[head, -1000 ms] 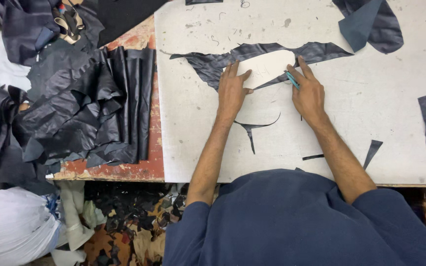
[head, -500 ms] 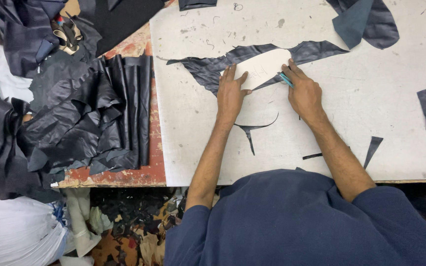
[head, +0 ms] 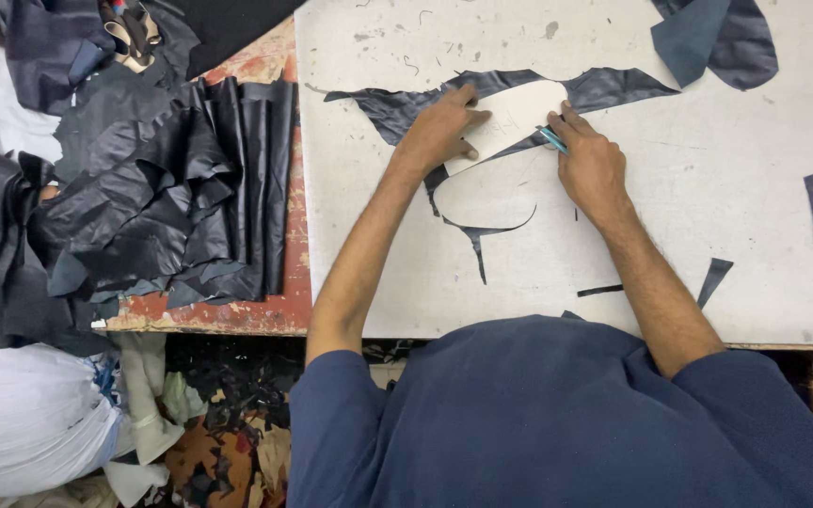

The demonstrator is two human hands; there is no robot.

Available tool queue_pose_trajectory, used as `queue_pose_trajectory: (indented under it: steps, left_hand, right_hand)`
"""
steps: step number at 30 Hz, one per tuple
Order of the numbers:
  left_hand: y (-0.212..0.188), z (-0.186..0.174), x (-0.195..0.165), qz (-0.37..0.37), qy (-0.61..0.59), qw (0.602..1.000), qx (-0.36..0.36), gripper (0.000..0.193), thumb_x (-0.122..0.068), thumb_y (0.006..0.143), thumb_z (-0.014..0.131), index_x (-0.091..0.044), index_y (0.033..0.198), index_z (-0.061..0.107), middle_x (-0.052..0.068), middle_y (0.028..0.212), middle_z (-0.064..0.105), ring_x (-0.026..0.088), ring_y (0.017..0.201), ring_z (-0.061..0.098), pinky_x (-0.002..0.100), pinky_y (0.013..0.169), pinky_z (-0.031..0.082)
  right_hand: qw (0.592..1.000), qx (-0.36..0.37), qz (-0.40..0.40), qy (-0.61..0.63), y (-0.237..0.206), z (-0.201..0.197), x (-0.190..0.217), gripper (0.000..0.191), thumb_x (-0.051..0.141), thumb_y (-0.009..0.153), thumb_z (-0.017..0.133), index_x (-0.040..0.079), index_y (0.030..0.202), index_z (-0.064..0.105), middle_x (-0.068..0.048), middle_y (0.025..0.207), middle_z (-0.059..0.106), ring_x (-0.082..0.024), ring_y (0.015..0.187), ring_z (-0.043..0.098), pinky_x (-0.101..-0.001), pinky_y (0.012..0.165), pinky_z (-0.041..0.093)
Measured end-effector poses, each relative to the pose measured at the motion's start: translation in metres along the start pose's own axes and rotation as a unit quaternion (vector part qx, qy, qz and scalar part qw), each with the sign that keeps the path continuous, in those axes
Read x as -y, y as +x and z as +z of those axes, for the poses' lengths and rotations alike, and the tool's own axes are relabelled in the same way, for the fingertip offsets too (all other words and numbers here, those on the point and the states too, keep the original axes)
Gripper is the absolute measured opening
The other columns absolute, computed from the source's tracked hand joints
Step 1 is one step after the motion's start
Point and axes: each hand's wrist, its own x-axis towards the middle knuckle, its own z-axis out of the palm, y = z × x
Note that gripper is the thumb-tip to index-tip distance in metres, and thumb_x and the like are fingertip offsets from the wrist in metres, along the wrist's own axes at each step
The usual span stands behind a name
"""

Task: The person uses a utility knife to cut black leather pieces on a workbench, following paper templates. They repeatedly position templates, trace outlines, and cut the leather, then remove and set aside the cut pieces.

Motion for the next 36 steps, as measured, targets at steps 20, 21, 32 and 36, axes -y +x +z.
queue_pose_trajectory:
  steps: [20,21,32,36]
  left_hand:
    - [0.003,0.026,-0.007,0.121,0.223,0.962,-0.105,0.064,0.000,0.075,0.073,-0.021,0.135,0.068,0.005,0.154,0.049,0.024,0.129,0.058,0.032,0.097,0.059]
    - [0.006,0.030,-0.008,0.144,0.245,0.954,-0.095,0.061,-0.001,0.082,0.072,-0.021,0.139,0.064,0.002,0.157,0.048,0.022,0.131,0.058,0.032,0.095,0.060]
    - [0.048,0.040,-0.031,0.179,0.344,0.922,0.015,0.082,0.000,0.089,0.064,-0.046,0.153,0.043,-0.008,0.165,0.031,0.025,0.125,0.059,0.025,0.069,0.060]
    - [0.054,0.038,-0.038,0.178,0.354,0.918,0.012,0.082,-0.003,0.091,0.063,-0.049,0.155,0.039,-0.011,0.166,0.027,0.026,0.126,0.059,0.025,0.074,0.060]
  right_hand:
    - [1.000,0.011,0.012,0.002,-0.001,-0.001,-0.001,0.050,-0.004,0.088,0.068,0.008,0.137,0.070,-0.014,0.150,0.059,-0.034,0.106,0.072,-0.0424,0.083,0.061]
    - [1.000,-0.004,-0.008,0.015,0.000,-0.004,-0.001,0.048,-0.003,0.087,0.070,0.008,0.134,0.070,-0.015,0.147,0.061,-0.034,0.108,0.072,-0.0421,0.084,0.060]
    - [0.999,-0.019,-0.018,0.046,0.030,-0.040,-0.050,0.035,0.000,0.102,0.069,0.000,0.137,0.070,-0.021,0.112,0.068,-0.037,0.096,0.069,-0.0441,0.084,0.056]
    - [0.994,-0.009,-0.111,-0.022,0.043,-0.031,-0.046,0.033,0.006,0.096,0.070,0.004,0.129,0.071,-0.017,0.111,0.070,-0.038,0.092,0.071,-0.0454,0.078,0.057]
